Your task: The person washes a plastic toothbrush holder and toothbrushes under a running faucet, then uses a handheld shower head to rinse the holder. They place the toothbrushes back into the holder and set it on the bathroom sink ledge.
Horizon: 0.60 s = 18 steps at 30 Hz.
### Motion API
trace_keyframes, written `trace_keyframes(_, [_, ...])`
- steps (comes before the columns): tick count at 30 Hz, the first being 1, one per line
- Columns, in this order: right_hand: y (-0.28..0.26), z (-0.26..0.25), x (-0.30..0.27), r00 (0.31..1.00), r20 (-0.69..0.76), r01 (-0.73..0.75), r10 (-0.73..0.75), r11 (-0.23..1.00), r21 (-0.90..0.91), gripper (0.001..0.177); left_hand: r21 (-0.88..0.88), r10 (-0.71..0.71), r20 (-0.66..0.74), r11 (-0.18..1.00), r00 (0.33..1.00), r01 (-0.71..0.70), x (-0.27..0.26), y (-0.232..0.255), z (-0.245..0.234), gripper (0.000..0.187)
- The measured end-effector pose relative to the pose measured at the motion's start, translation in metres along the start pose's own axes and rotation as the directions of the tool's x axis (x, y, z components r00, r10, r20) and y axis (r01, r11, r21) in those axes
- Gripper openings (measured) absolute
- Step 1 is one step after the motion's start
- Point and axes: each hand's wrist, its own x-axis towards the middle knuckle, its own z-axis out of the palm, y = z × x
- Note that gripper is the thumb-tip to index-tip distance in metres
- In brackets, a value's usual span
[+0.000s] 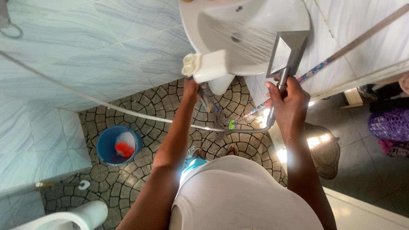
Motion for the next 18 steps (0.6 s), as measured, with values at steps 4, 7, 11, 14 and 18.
trace_keyframes(4, [-0.001,-0.002,-0.007,0.990,0.014,0.138,-0.137,0.986,-0.091,0.018,-0.360,0.040,0.314,0.929,0.949,0.080,0.025,0.009,0.003,0.015])
trace_keyframes(7, [0.001,-0.004,-0.008,0.985,0.012,0.170,-0.170,0.985,-0.033,0.018,-0.219,0.006,0.359,0.973,0.933,0.078,0.052,-0.003,-0.024,0.019])
trace_keyframes(11, [0.007,0.003,-0.006,0.986,0.076,0.152,-0.151,0.988,-0.007,0.016,0.516,0.153,0.082,0.839,0.985,-0.174,0.050,-0.020,-0.044,0.024])
trace_keyframes(14, [0.013,0.008,-0.005,0.990,0.076,0.119,-0.120,0.993,0.024,0.016,0.495,0.406,0.273,0.719,0.872,-0.489,0.044,-0.005,-0.027,0.026])
trace_keyframes(18, [0.012,0.020,0.002,0.989,0.074,0.131,-0.132,0.991,0.014,0.016,0.678,0.317,0.165,0.651,0.934,-0.341,-0.056,0.045,0.015,0.043])
